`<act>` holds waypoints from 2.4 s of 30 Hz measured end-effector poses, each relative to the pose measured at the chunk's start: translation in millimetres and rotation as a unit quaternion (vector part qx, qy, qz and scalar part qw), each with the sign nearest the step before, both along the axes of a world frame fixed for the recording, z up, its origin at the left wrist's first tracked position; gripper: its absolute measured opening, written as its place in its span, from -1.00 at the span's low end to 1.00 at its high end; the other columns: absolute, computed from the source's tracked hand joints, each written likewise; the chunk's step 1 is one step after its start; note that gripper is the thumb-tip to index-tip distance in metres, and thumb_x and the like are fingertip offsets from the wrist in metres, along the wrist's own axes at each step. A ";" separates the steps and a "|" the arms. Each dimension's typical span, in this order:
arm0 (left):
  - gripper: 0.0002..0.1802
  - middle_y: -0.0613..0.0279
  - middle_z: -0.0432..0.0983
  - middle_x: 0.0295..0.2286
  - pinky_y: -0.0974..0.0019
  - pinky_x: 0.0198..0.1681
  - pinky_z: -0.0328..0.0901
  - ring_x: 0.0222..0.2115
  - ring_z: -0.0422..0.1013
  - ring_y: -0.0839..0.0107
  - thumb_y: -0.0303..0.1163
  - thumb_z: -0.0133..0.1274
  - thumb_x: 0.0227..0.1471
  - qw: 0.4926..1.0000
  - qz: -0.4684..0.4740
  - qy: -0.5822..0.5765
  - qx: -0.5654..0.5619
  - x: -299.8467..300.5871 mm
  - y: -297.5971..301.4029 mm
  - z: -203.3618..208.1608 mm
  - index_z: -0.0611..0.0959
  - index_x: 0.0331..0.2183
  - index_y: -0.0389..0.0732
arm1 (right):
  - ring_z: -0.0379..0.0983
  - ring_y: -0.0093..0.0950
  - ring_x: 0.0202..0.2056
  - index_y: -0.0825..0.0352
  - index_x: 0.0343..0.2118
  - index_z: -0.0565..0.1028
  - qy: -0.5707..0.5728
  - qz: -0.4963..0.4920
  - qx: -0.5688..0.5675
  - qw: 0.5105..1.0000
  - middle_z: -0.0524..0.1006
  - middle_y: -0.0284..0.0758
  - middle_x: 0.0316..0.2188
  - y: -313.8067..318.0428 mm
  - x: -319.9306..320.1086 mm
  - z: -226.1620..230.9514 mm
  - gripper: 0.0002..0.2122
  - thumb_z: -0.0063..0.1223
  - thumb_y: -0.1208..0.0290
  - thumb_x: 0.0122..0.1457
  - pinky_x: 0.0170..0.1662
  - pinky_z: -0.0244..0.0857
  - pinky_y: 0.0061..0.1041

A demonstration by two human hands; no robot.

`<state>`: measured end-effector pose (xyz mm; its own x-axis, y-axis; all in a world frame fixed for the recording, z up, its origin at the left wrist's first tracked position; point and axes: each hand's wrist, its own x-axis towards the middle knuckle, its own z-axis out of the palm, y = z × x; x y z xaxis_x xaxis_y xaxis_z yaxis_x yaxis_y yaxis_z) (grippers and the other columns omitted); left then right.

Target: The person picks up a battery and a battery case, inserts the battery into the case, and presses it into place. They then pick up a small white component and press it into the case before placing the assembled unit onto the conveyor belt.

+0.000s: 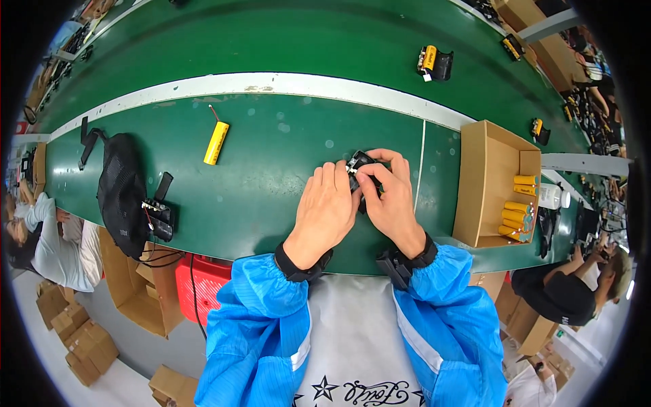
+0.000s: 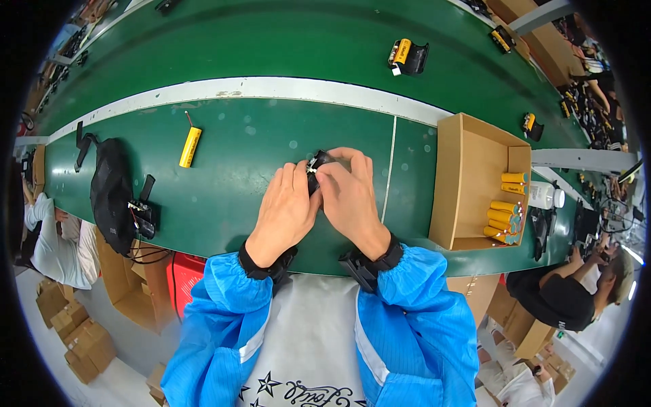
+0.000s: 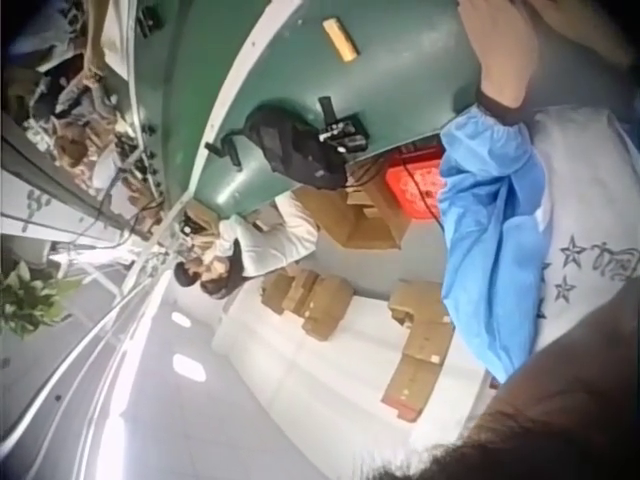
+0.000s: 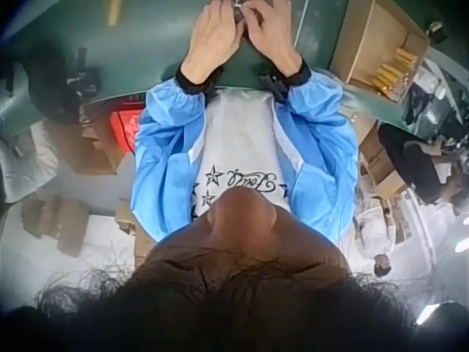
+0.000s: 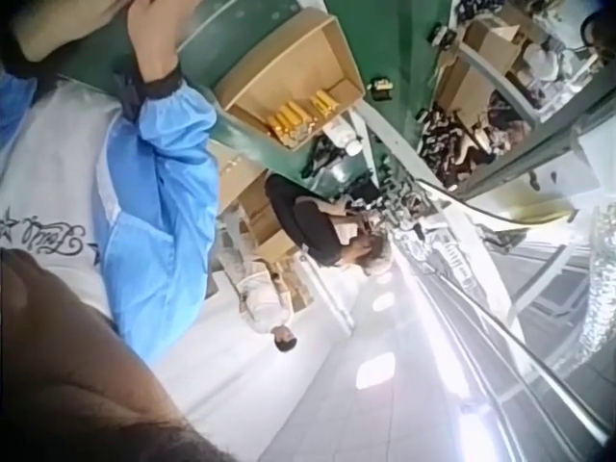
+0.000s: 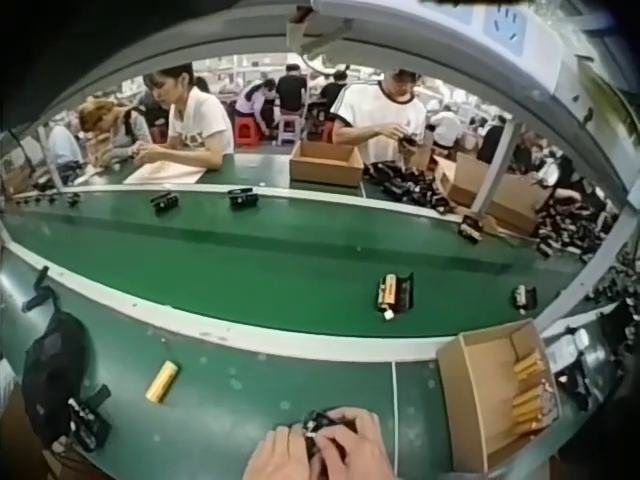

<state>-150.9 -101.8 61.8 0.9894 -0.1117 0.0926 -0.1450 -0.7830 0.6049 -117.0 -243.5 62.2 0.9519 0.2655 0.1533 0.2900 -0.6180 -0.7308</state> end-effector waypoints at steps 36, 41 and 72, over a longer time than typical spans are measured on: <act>-0.49 -0.03 0.35 -0.30 0.18 -0.24 0.27 -0.28 0.32 0.11 -0.57 0.05 -0.16 0.999 -0.033 -0.028 0.031 2.5 0.2 -4.2 0.39 -0.09 -0.48 | 0.32 -0.21 -0.13 0.36 -0.55 0.55 -0.006 -0.081 -0.013 0.997 0.47 -0.27 -0.16 19.1 3.0 5.8 -0.89 0.13 0.74 -0.10 -0.17 0.27 -0.33; -0.44 -0.06 0.35 -0.30 0.14 -0.22 0.27 -0.28 0.32 0.07 -0.60 0.07 -0.21 0.999 -0.031 -0.028 0.010 2.0 -2.4 -6.9 0.38 -0.06 -0.49 | 0.33 -0.22 -0.14 0.38 -0.53 0.54 -0.006 -0.074 -0.026 0.997 0.47 -0.26 -0.15 18.6 3.2 7.6 -0.91 0.14 0.72 -0.08 -0.16 0.28 -0.33; -0.50 -0.05 0.37 -0.33 0.15 -0.27 0.29 -0.33 0.36 0.09 -0.38 0.12 0.03 0.998 0.032 -0.052 0.032 7.9 -21.5 -5.6 0.40 -0.07 -0.51 | 0.44 -0.14 -0.01 0.25 -0.21 0.63 -0.010 -0.065 -0.001 0.998 0.41 -0.13 0.09 -45.6 1.5 27.0 -0.70 0.27 0.54 -0.09 0.04 0.35 -0.32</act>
<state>-143.0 -123.3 56.2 0.9800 -0.0582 0.1902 -0.1536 -0.8293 0.5372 -115.5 -289.1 89.2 0.9749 0.1403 0.1730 0.2224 -0.6529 -0.7240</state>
